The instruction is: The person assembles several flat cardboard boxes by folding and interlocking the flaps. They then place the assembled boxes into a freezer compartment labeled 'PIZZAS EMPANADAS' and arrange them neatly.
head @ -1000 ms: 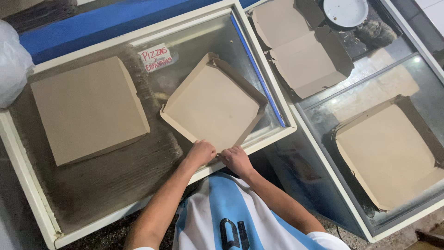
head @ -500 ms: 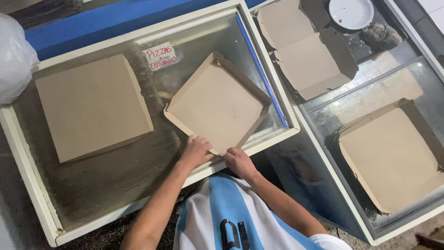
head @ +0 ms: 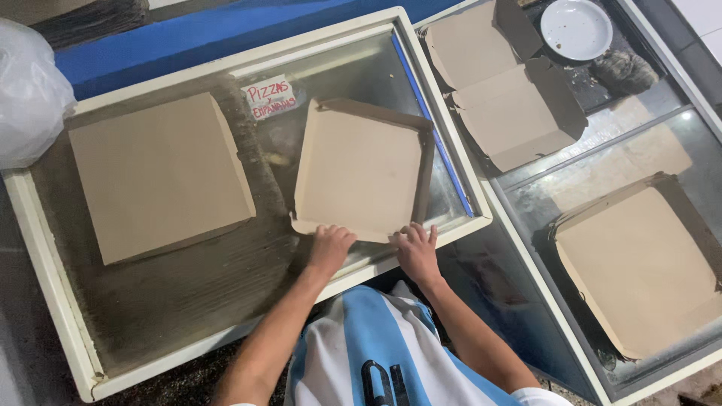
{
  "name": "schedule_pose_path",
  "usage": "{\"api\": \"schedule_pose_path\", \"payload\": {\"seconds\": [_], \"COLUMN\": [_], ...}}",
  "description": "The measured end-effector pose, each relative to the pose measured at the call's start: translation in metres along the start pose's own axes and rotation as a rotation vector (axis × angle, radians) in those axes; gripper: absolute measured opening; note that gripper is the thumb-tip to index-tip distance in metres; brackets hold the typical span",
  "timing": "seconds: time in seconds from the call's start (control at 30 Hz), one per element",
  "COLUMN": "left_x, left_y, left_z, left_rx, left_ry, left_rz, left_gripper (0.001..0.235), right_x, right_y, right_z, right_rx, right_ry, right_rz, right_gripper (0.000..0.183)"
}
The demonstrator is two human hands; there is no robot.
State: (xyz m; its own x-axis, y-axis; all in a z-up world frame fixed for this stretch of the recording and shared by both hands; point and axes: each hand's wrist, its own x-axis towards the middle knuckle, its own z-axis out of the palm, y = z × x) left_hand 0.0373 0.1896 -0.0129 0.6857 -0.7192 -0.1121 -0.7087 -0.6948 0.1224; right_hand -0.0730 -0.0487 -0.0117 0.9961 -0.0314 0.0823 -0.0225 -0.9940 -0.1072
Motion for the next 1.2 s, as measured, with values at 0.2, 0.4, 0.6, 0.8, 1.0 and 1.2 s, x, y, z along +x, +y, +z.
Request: {"api": "schedule_pose_path", "payload": {"seconds": [0.2,0.4,0.6,0.8,1.0,1.2], "left_x": [0.006,-0.009,-0.02,-0.008,0.01,0.028], "left_y": [0.037,-0.003,-0.049,-0.05,-0.048,-0.043], "left_z": [-0.016,-0.032,-0.053,-0.034,-0.01,-0.014], "left_rx": [-0.229,-0.127,0.018,0.029,0.027,-0.053], "left_ry": [0.004,0.23,-0.268,-0.222,-0.189,-0.339], "left_rz": [0.104,0.175,0.111,0.111,0.111,0.059], "left_gripper": [0.013,0.006,0.036,0.028,0.024,0.016], "right_x": [-0.004,-0.002,0.01,0.009,0.018,0.023], "right_y": [-0.009,0.031,0.033,-0.047,-0.09,-0.1], "right_z": [0.011,0.026,0.009,-0.021,0.012,0.041], "right_rx": [0.058,0.237,0.097,0.186,0.187,0.24], "right_ry": [-0.066,-0.076,-0.096,-0.172,0.025,0.067], "right_rz": [-0.045,0.067,0.097,-0.177,-0.459,-0.541], "right_gripper": [0.034,0.015,0.014,0.027,0.031,0.024]}}
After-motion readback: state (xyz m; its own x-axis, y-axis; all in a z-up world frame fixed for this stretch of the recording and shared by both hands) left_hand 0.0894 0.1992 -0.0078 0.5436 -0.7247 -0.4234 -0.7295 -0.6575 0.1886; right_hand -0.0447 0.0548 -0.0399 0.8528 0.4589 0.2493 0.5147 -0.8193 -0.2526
